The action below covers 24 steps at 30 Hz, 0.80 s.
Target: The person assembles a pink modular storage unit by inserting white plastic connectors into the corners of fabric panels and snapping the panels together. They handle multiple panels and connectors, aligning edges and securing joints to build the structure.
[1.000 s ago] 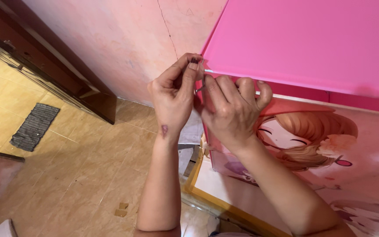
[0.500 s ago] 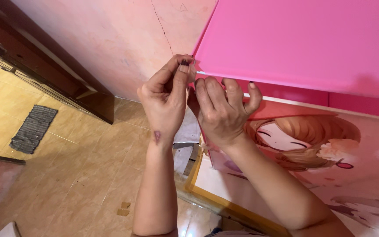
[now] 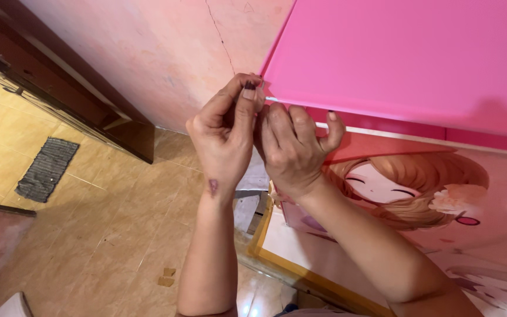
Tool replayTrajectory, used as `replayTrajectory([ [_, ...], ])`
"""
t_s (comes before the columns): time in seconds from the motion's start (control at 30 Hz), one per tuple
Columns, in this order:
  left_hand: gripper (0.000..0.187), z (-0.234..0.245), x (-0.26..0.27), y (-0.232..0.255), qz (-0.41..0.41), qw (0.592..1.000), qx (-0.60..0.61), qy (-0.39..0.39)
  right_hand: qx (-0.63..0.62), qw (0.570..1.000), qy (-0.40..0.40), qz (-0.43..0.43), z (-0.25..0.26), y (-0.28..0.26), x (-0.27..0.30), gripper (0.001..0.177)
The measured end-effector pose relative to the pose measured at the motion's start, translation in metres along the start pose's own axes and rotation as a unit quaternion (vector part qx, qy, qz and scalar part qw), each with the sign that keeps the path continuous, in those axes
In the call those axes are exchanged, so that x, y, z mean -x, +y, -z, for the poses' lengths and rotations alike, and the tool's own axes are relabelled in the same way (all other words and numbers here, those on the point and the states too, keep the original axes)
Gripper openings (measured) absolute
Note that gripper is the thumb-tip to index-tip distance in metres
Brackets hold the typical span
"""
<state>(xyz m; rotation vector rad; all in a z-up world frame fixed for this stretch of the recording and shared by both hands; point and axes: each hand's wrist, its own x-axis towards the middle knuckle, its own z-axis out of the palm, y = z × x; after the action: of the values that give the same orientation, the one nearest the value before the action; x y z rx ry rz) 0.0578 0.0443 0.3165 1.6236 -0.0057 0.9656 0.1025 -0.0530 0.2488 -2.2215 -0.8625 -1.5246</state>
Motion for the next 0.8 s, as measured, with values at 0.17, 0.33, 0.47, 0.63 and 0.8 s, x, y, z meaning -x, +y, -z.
replayTrajectory([
  [0.17, 0.017, 0.003, -0.002, 0.0, 0.008, 1.0, -0.026, 0.001, 0.002, 1.0, -0.002, 0.006, -0.007, 0.0, 0.0, 0.008],
  [0.33, 0.022, 0.008, 0.0, -0.003, 0.005, 0.999, -0.028, -0.034, 0.005, 0.999, -0.02, 0.042, 0.004, 0.011, -0.008, 0.016],
  [0.47, 0.026, 0.016, -0.001, -0.017, -0.001, 0.994, 0.069, -0.081, -0.058, 0.994, -0.072, 0.057, 0.029, 0.019, -0.016, 0.021],
  [0.63, 0.028, 0.024, -0.007, -0.037, -0.02, 0.98, 0.153, -0.123, -0.113, 0.986, -0.091, 0.082, 0.053, 0.023, -0.031, 0.029],
  [0.8, 0.025, 0.014, -0.003, -0.047, -0.063, 0.983, 0.145, -0.091, -0.139, 0.983, -0.083, 0.089, 0.07, 0.023, -0.041, 0.027],
])
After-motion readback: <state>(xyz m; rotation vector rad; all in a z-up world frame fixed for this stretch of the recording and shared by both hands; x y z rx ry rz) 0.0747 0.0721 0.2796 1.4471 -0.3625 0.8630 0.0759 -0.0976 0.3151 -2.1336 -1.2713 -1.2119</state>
